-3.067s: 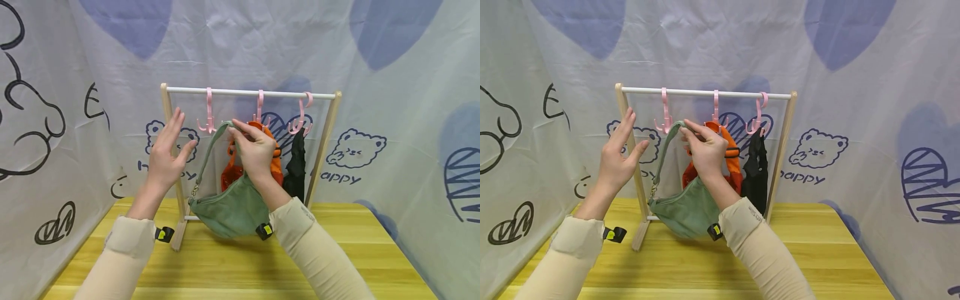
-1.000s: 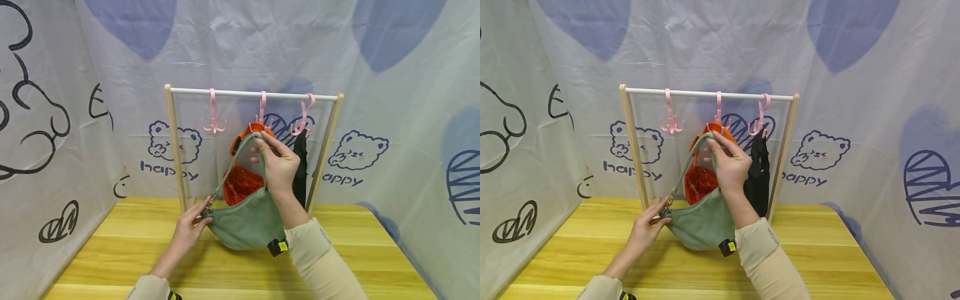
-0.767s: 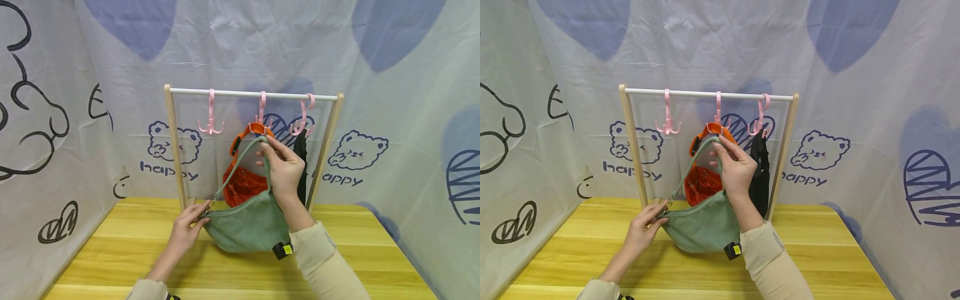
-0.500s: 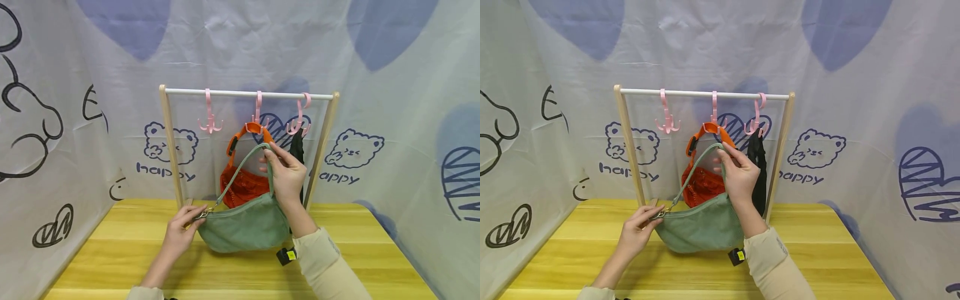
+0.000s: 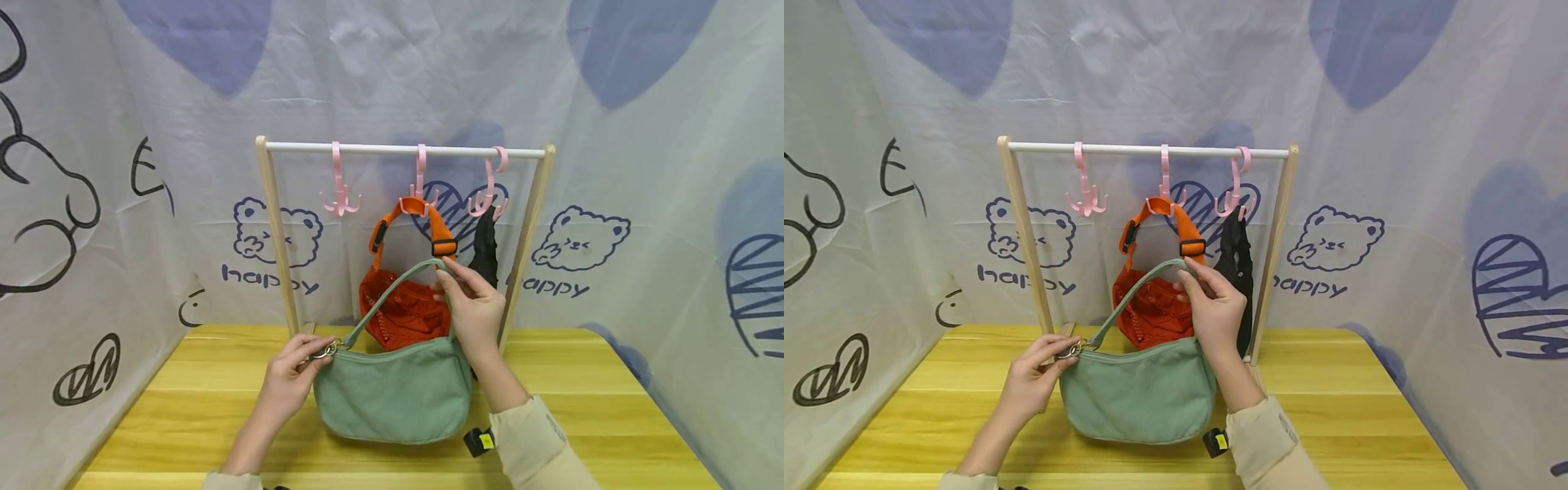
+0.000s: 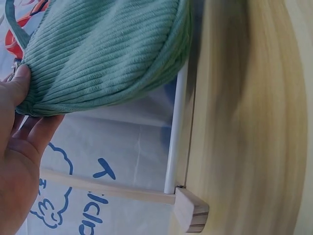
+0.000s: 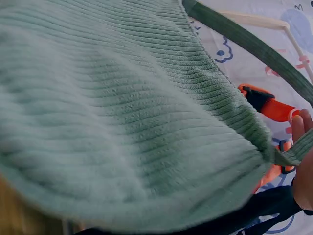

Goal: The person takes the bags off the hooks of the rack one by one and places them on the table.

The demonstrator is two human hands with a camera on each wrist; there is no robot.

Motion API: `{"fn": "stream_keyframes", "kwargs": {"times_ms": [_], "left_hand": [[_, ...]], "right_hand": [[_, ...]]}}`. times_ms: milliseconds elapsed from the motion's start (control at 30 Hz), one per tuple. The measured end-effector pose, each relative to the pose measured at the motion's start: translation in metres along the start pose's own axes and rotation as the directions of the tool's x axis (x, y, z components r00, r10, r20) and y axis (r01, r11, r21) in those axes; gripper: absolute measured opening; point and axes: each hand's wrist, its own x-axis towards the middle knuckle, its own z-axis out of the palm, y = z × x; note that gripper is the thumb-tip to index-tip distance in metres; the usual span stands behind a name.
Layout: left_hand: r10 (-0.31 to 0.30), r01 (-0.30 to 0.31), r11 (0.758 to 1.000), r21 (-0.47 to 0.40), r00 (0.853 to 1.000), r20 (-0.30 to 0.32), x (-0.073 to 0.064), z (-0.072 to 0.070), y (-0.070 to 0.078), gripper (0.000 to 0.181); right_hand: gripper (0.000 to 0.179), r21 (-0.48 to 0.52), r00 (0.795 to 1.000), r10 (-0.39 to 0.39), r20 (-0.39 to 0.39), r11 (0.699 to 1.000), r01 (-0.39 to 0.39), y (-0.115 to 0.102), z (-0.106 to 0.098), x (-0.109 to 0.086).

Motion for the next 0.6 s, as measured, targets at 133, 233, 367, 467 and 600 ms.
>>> {"fn": "stream_keyframes", "kwargs": {"times_ms": [133,233,367,467,600], "left_hand": [[0.05,-0.05,0.999,0.011,0.999,-0.014,0.001,-0.001,0.001,0.037],[0.071,-0.07,0.997,0.037,0.997,-0.018,0.002,-0.002,0.001,0.037],[0.081,-0.08,0.995,0.059,0.997,-0.014,0.003,-0.005,0.002,0.039],[0.096,-0.096,0.994,0.049,0.995,-0.014,0.006,-0.008,0.004,0.042],[0.132,-0.132,0.991,0.026,0.991,-0.029,0.01,-0.012,0.009,0.046]], "right_hand": [[0.029,-0.028,0.998,0.01,0.055,1.0,-0.009,0.005,-0.007,-0.007],[0.031,-0.068,0.994,0.01,0.105,0.998,-0.003,0.008,-0.011,-0.013],[0.033,-0.141,0.984,-0.027,0.177,0.989,0.053,0.012,-0.016,-0.019],[0.037,-0.217,0.97,-0.043,0.24,0.971,0.097,0.015,-0.02,-0.023],[0.048,-0.314,0.944,-0.05,0.325,0.936,0.157,0.017,-0.024,-0.028]]}}
